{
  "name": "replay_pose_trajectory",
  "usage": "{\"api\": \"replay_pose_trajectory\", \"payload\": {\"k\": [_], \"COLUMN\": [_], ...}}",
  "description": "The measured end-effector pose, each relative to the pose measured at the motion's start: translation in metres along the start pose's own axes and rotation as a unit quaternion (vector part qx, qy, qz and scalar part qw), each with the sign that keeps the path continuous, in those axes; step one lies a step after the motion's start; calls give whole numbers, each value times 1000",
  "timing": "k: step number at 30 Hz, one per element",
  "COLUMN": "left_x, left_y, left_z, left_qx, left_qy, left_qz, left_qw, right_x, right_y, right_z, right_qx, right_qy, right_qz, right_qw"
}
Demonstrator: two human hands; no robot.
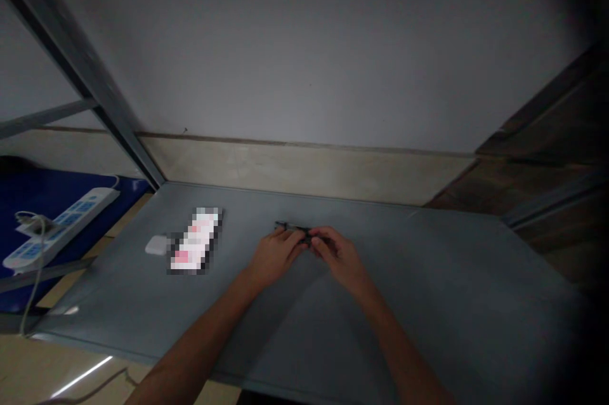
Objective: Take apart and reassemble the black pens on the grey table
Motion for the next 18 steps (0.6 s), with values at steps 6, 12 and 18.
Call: {"api": "replay_pose_trajectory", "payload": {"k": [6, 12, 18], "left_x": [5, 9, 15], "left_y": [-3, -3, -6], "left_z": [-1, -3, -5], "left_qx": [3, -17, -38], "left_qy": [2, -14, -32], "left_qz": [-21, -80, -111], "left_qw": [1000, 997, 993], "right_x": [4, 4, 4], "right_y": [-1, -4, -3], "right_z": [-2, -1, -1], "right_qx": [2, 2, 2], "right_qy": [-1, 4, -7], "right_qz": [-4, 19, 42], "right_qw": [1000, 1000, 999]}}
Point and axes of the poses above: each hand's wrist, its own z-axis towards the middle knuckle, its own x-axis out of the palm, y = z × x, the point moved 2 cm from there along z, towards the middle knuckle, and after that the axes turned 3 degrees about y, right-handed, at the moved point
